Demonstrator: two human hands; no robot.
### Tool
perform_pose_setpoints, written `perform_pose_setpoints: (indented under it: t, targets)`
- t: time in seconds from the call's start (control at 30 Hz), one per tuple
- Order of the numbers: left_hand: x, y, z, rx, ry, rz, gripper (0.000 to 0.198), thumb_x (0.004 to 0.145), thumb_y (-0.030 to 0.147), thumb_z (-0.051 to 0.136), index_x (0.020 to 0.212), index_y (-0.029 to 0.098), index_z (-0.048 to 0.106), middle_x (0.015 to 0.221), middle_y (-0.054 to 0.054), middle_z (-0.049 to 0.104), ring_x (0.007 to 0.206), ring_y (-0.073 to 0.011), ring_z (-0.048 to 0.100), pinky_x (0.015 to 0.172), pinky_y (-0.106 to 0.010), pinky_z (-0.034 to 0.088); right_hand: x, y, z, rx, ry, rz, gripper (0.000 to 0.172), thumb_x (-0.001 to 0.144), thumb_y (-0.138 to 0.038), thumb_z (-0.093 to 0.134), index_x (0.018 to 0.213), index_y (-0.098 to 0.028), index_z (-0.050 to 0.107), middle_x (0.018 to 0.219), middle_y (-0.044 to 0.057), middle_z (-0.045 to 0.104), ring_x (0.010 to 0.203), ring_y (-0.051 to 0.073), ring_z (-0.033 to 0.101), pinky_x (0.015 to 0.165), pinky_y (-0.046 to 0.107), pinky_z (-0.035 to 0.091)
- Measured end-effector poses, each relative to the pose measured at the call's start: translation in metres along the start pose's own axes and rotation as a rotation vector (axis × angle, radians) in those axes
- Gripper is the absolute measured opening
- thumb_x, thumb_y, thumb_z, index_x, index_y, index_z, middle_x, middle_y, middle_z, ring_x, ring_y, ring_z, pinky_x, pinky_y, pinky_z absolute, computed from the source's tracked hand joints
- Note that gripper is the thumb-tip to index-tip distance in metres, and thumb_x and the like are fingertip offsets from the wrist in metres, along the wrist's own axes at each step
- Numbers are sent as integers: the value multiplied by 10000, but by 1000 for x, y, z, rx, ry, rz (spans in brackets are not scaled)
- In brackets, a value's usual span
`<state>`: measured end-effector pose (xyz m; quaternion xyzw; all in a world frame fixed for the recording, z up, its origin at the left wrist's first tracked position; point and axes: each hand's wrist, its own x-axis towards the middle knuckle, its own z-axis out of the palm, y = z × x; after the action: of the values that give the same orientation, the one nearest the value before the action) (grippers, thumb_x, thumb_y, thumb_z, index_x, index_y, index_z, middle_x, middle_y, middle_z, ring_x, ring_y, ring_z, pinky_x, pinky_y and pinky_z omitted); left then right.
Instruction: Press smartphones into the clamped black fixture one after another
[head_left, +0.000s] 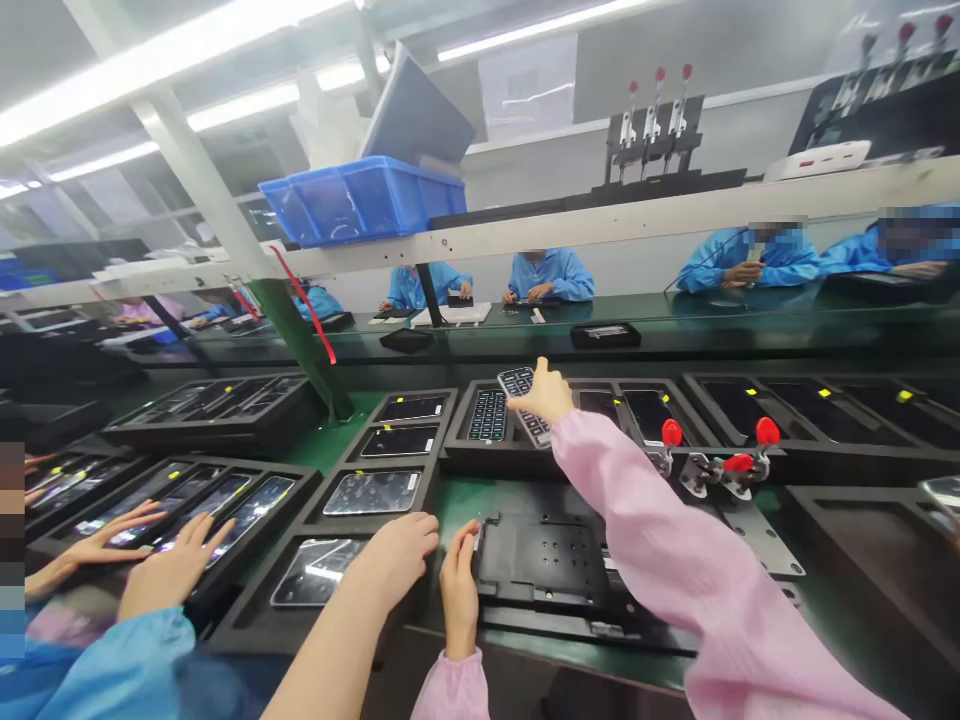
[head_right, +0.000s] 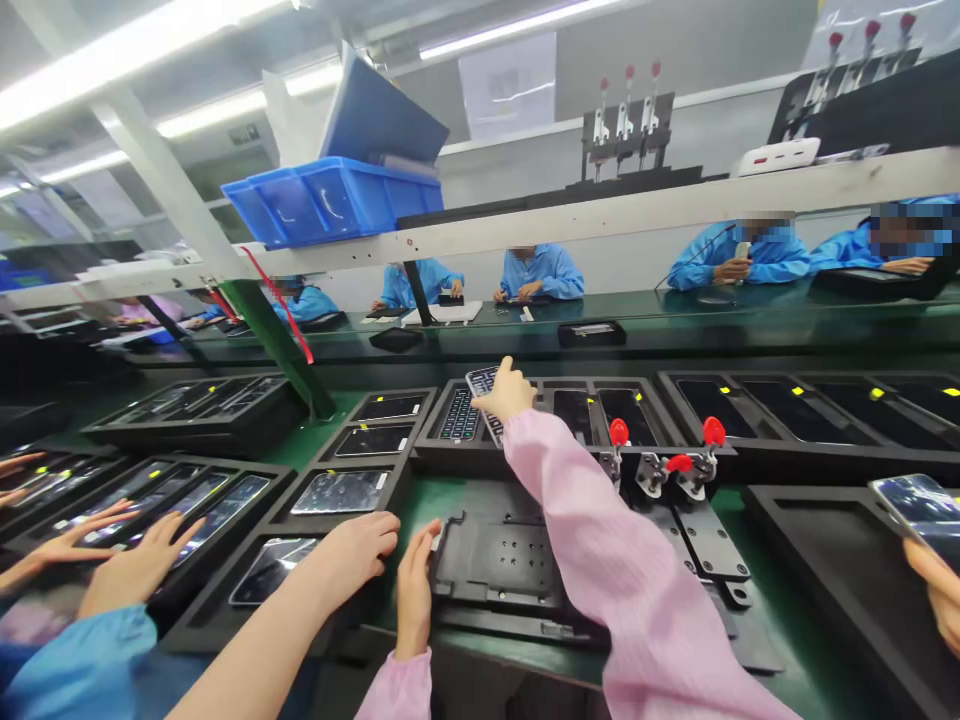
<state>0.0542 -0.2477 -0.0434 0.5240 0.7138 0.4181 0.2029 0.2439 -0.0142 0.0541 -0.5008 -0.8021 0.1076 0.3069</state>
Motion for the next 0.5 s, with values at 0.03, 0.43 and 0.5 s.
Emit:
perform_pose_setpoints:
  t: [0.03,0.43,0.5]
  targets:
    - [-1,2,-12,4,-21,23,200,592,287,737,445,268,603,718,-42,691,942,-262,634,988,-387,405,9,1,3,0,35,21,838,625,-585,490,1152,63,414,932,223,604,893,262,628,694,308,423]
    - [-27,-12,124,-138,293,-177,393,882,426,324,1035,193,601,1139,-93,627,1104,-249,562,952,-376,442,23,27,60,103,273,134,762,788,-645,185,873,5,574,753,81,639,674,62,622,678,245,431]
    - [-26,-19,121,-242,322,-194,387,864,445,367,1029,186,602,1134,-85,627,1113,-263,548,973,-409,415,35,32,60,125,287,183,498,885,-506,364,954,-59,573,841,47,625,727,71,607,728,268,478]
